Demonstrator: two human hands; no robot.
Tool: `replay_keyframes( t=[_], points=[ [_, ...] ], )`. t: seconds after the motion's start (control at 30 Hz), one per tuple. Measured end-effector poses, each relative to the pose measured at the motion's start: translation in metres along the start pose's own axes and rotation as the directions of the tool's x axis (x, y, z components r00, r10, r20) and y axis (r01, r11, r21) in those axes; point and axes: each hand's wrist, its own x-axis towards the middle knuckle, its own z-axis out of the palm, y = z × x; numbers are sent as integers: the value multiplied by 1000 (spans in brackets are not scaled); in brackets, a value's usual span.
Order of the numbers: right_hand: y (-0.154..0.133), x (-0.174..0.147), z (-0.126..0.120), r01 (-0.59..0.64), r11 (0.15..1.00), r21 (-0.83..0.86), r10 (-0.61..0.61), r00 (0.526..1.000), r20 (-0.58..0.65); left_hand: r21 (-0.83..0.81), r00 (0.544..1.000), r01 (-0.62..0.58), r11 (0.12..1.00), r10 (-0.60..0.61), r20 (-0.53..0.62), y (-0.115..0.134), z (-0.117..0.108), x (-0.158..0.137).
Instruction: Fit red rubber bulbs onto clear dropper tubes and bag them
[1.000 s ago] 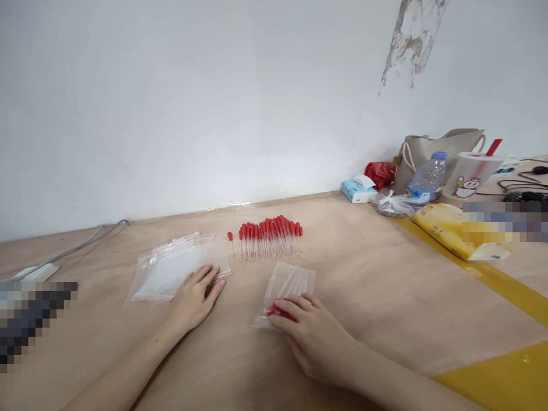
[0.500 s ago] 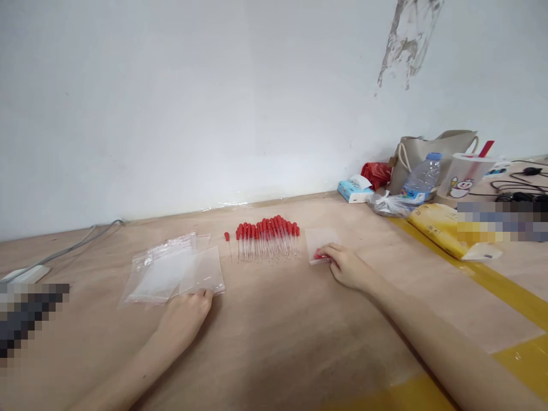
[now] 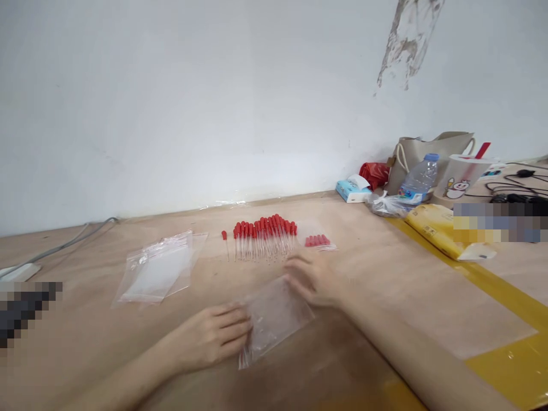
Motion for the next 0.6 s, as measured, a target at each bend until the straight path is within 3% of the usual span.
replay_keyframes(
  t=[0.1,0.13,0.2,0.23,0.27,0.3,0.37,0.47,0.6],
  points=[
    [-31,-1,9,81,994,78,-98,966,238,-172,991,-101,980,114,66,-18,2,9],
    [-37,-1,13,83,993,85,-104,952,286,-192,996,-68,979,77,44,-28,1,11],
    [-41,-3,20,69,994,85,-93,937,336,-204,981,151,967,-172,-90,-51,-2,15],
    [-41,-4,22,56,995,84,-82,935,345,-223,910,321,921,-365,-198,-66,-4,17],
    [-40,-4,24,42,995,85,-69,935,347,-267,772,507,819,-570,-283,-82,-6,20],
    [-38,-3,25,31,996,88,-60,937,345,-283,695,580,763,-646,-316,-98,-8,24],
    [-35,0,25,27,994,110,-65,935,349,-318,596,658,683,-730,-335,-130,-11,34],
    [-32,10,25,45,988,148,-99,920,379,-401,482,717,570,-821,-305,-167,-12,52],
    [-31,19,32,33,988,152,-86,928,362,-523,405,707,476,-879,-251,-191,-11,67]
  ],
)
